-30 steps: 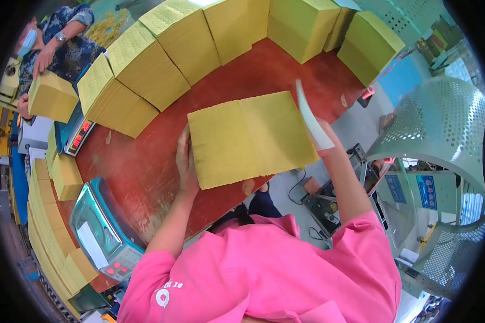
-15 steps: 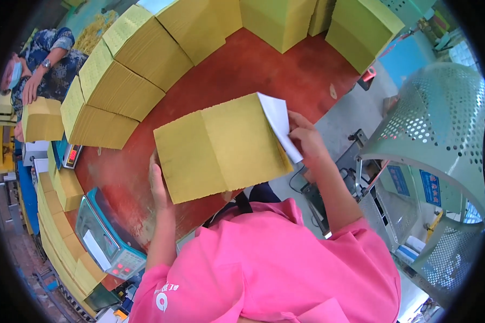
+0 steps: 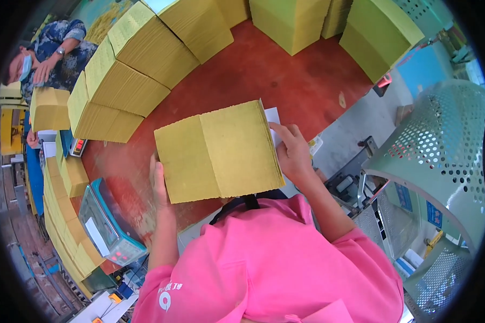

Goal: Weighing stacks of yellow paper, applying a top sheet, binding with rubber bands, and stacking the finished bundles.

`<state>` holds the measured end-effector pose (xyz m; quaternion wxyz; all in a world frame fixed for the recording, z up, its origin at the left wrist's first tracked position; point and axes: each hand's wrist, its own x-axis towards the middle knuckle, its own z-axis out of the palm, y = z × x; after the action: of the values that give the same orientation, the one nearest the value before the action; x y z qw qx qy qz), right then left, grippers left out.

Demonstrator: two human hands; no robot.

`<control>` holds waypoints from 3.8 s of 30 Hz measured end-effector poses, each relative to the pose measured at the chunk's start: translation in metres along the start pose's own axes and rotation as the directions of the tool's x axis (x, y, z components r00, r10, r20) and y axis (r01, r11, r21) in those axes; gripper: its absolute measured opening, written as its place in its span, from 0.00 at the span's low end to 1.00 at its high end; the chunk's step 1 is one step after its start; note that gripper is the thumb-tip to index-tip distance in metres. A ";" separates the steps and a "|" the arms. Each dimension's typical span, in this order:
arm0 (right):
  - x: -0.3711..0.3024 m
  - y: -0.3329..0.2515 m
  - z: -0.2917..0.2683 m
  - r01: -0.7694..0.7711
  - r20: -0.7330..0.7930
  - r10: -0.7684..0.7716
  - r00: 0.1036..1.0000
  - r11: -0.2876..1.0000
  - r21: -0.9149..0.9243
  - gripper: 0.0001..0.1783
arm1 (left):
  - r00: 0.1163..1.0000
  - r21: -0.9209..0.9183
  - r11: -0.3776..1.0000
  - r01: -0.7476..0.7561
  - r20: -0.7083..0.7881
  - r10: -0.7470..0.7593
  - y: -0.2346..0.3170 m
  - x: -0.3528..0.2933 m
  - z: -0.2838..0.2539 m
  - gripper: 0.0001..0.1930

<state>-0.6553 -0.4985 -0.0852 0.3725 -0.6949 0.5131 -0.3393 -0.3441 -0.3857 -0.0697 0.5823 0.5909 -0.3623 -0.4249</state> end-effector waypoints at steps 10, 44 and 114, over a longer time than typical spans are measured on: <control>-0.001 -0.003 -0.005 0.058 0.012 -0.057 0.998 0.992 -0.112 0.27 | 0.999 -0.048 0.998 0.033 -0.010 -0.034 -0.003 -0.001 -0.001 0.22; 0.011 -0.055 -0.042 -0.460 0.434 0.234 0.870 0.702 0.543 0.30 | 0.958 -0.466 0.843 0.270 0.045 -0.283 0.003 -0.006 0.015 0.29; -0.666 0.226 -0.313 0.479 -0.728 0.551 0.408 0.549 0.685 0.14 | 0.485 0.072 0.997 0.016 0.872 -0.071 -0.175 -0.448 0.425 0.16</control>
<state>-1.1886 0.0475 -0.1860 0.3173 -0.1067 0.4148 -0.8461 -0.9175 -0.1238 -0.1912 0.2910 0.3184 -0.6037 -0.6704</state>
